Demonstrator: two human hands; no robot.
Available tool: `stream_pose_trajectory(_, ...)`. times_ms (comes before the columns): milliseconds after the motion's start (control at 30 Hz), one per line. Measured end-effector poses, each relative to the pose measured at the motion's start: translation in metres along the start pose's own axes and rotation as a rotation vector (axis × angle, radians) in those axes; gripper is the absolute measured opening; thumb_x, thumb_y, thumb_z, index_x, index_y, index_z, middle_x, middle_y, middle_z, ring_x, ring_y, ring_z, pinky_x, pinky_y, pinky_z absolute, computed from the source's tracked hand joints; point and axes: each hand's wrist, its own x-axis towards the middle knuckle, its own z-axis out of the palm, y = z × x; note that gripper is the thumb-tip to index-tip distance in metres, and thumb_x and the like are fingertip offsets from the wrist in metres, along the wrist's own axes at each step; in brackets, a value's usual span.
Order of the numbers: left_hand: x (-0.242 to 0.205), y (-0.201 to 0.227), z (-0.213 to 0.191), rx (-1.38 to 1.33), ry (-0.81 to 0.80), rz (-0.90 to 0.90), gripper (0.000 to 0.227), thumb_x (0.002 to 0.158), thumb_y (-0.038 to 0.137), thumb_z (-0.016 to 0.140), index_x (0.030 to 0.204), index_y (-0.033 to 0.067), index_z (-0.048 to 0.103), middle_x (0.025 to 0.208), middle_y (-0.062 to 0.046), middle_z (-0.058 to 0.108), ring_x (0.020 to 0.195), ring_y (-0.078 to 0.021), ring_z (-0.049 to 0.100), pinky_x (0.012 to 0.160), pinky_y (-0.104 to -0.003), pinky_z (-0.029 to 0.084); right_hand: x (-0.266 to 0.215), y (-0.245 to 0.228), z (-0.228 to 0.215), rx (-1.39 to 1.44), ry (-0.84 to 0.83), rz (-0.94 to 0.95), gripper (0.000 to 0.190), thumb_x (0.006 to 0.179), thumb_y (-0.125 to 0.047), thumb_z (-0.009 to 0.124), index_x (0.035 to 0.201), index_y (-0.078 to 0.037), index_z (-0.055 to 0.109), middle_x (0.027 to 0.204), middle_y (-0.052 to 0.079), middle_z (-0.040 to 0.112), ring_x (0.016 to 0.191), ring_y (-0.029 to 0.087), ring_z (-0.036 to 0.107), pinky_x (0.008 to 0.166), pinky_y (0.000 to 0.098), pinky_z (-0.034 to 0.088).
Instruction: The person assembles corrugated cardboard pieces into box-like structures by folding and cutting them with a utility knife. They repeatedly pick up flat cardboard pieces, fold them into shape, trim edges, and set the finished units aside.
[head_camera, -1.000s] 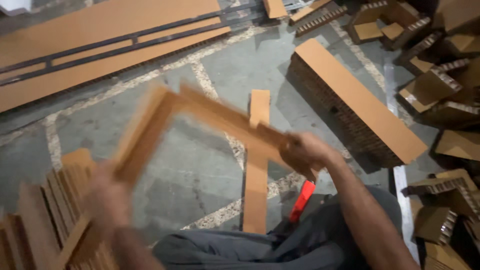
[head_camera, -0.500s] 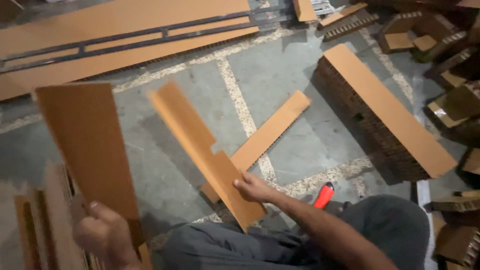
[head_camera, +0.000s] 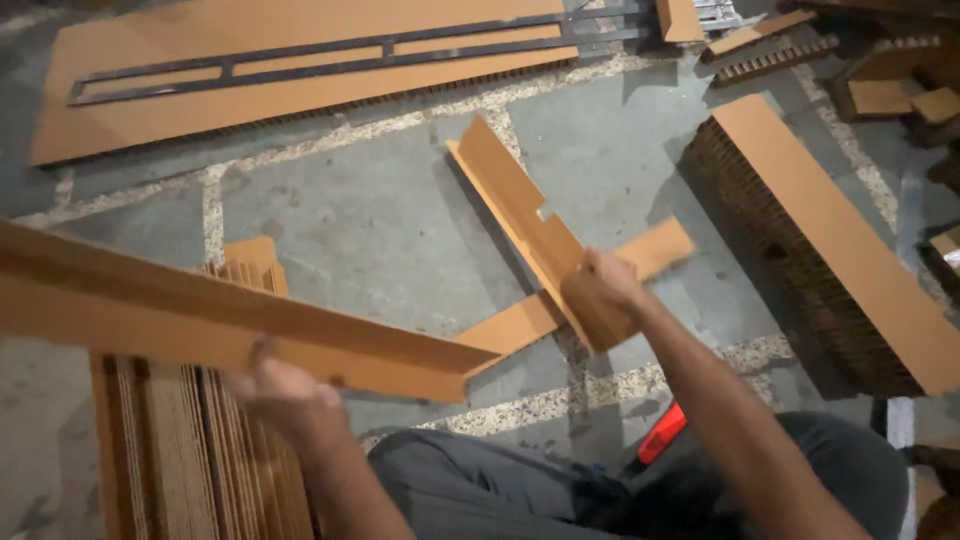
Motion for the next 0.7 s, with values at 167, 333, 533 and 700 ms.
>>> stream_pose_trajectory(167, -0.029, -0.083, 0.016, -0.068, 0.025, -0.388, 0.051, 0.085, 0.014, 0.069, 0.132, 0.0087, 0.051, 0.123, -0.015, 0.061, 0.113, -0.0309, 0.064, 0.097, -0.048, 0.059, -0.05, 0.001, 0.013, 0.102, 0.119, 0.069, 0.028, 0.098, -0.032, 0.062, 0.105, -0.005, 0.065, 0.096, 0.023, 0.072, 0.092, 0.039, 0.07, 0.084, 0.0484, 0.053)
stream_pose_trajectory(333, -0.106, -0.162, 0.014, -0.103, 0.03, -0.441, 0.054, 0.106, 0.033, 0.045, 0.142, -0.0065, 0.05, 0.138, -0.023, 0.061, 0.118, -0.0335, 0.066, 0.098, -0.044, 0.058, -0.109, -0.047, -0.099, 0.295, 0.153, 0.038, 0.023, 0.099, -0.023, 0.055, 0.108, -0.003, 0.063, 0.093, 0.024, 0.071, 0.093, 0.039, 0.07, 0.085, 0.0471, 0.052)
stream_pose_trajectory(533, -0.157, -0.183, 0.014, -0.27, -0.035, -0.702, 0.061, 0.106, 0.048, 0.029, 0.15, 0.0066, 0.041, 0.148, -0.011, 0.051, 0.129, -0.0305, 0.056, 0.106, -0.043, 0.047, -0.147, -0.089, -0.173, 0.021, -0.029, -0.331, 0.026, 0.094, -0.022, 0.059, 0.112, -0.003, 0.063, 0.102, 0.023, 0.07, 0.099, 0.039, 0.067, 0.084, 0.0461, 0.053)
stream_pose_trajectory(700, -0.154, -0.174, 0.016, -0.063, -0.071, -0.442, 0.07, 0.107, 0.055, 0.028, 0.154, 0.004, 0.036, 0.154, -0.019, 0.046, 0.138, -0.037, 0.05, 0.115, -0.049, 0.041, -0.157, -0.112, -0.16, -0.078, -0.294, -0.184, 0.027, 0.095, -0.026, 0.06, 0.108, -0.004, 0.065, 0.102, 0.02, 0.073, 0.1, 0.036, 0.07, 0.086, 0.0439, 0.054)
